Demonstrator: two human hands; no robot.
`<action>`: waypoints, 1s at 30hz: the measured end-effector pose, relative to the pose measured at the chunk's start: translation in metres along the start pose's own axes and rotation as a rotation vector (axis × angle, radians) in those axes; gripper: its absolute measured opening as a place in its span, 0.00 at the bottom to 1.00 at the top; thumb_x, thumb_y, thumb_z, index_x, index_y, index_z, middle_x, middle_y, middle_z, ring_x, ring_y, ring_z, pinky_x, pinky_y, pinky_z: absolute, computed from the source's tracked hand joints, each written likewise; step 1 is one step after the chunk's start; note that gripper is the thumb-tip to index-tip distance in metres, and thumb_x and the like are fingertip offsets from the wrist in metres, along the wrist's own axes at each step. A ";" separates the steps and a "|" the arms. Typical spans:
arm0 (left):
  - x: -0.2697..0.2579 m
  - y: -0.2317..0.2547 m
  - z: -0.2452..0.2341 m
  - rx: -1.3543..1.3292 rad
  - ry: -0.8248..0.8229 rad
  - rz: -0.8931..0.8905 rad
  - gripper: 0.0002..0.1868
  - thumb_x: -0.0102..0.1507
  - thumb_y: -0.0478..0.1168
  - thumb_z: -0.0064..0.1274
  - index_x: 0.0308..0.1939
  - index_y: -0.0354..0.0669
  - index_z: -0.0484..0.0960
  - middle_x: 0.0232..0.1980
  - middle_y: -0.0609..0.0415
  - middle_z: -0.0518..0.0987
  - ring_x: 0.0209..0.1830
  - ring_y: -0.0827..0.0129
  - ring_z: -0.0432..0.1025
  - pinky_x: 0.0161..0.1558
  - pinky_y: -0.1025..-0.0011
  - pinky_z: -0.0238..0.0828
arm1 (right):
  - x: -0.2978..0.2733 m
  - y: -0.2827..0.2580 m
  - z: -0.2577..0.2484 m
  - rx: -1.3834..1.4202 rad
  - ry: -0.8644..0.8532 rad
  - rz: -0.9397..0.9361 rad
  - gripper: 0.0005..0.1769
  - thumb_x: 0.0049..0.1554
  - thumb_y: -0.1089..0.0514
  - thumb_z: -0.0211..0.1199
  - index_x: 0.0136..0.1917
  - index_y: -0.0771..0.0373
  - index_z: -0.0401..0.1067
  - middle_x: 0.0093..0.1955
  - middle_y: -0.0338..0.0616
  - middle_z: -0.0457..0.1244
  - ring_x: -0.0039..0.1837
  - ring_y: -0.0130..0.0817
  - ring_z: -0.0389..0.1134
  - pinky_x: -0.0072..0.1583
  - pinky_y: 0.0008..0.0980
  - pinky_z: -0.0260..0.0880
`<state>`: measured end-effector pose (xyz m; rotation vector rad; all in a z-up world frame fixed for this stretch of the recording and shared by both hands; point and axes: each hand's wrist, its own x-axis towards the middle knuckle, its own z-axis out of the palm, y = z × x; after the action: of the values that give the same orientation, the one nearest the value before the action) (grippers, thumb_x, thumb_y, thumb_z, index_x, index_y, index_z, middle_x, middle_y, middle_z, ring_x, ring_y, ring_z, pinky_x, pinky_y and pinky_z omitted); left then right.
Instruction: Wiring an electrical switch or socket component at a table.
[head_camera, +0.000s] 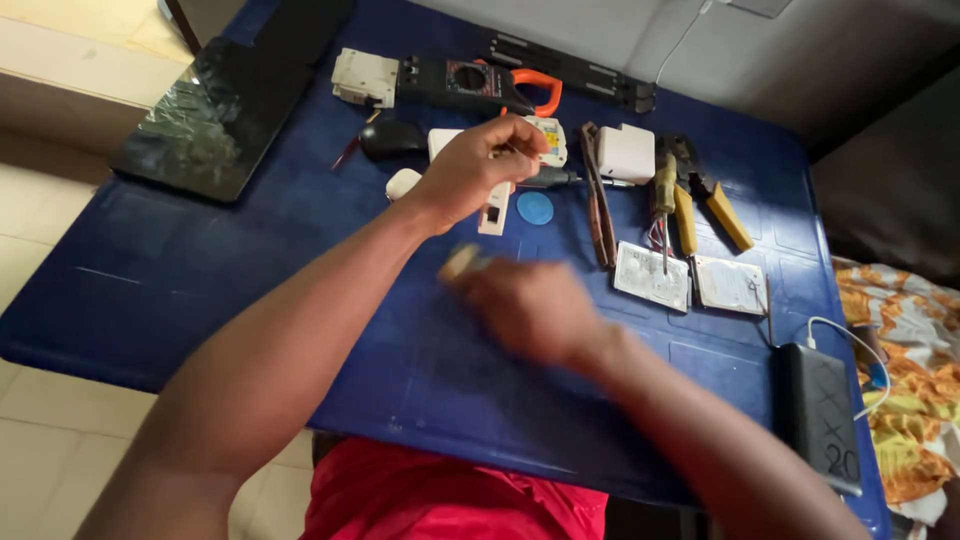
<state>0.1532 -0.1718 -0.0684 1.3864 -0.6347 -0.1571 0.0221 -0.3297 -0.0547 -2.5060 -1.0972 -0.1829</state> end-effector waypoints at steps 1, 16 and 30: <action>-0.001 -0.002 -0.001 -0.004 0.003 -0.003 0.10 0.66 0.36 0.55 0.51 0.39 0.80 0.44 0.60 0.78 0.42 0.80 0.72 0.48 0.76 0.72 | -0.004 -0.009 -0.001 0.002 -0.006 0.001 0.08 0.57 0.56 0.62 0.50 0.57 0.76 0.43 0.47 0.69 0.41 0.49 0.71 0.42 0.46 0.71; -0.018 0.020 -0.008 -0.693 -0.127 0.134 0.34 0.65 0.45 0.37 0.77 0.41 0.64 0.58 0.42 0.79 0.56 0.51 0.78 0.58 0.54 0.78 | -0.032 0.070 -0.062 1.059 -0.216 0.453 0.14 0.56 0.53 0.64 0.44 0.68 0.78 0.39 0.45 0.74 0.38 0.33 0.76 0.38 0.31 0.74; -0.008 0.009 -0.007 -0.477 -0.052 -0.003 0.30 0.68 0.49 0.39 0.70 0.36 0.73 0.50 0.46 0.82 0.51 0.63 0.77 0.49 0.66 0.76 | -0.009 -0.009 -0.029 0.218 0.033 -0.135 0.14 0.57 0.60 0.64 0.57 0.62 0.74 0.49 0.49 0.64 0.53 0.49 0.67 0.53 0.43 0.71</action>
<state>0.1480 -0.1603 -0.0631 0.9256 -0.5909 -0.3255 0.0108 -0.3422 -0.0285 -2.2315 -1.2052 -0.1343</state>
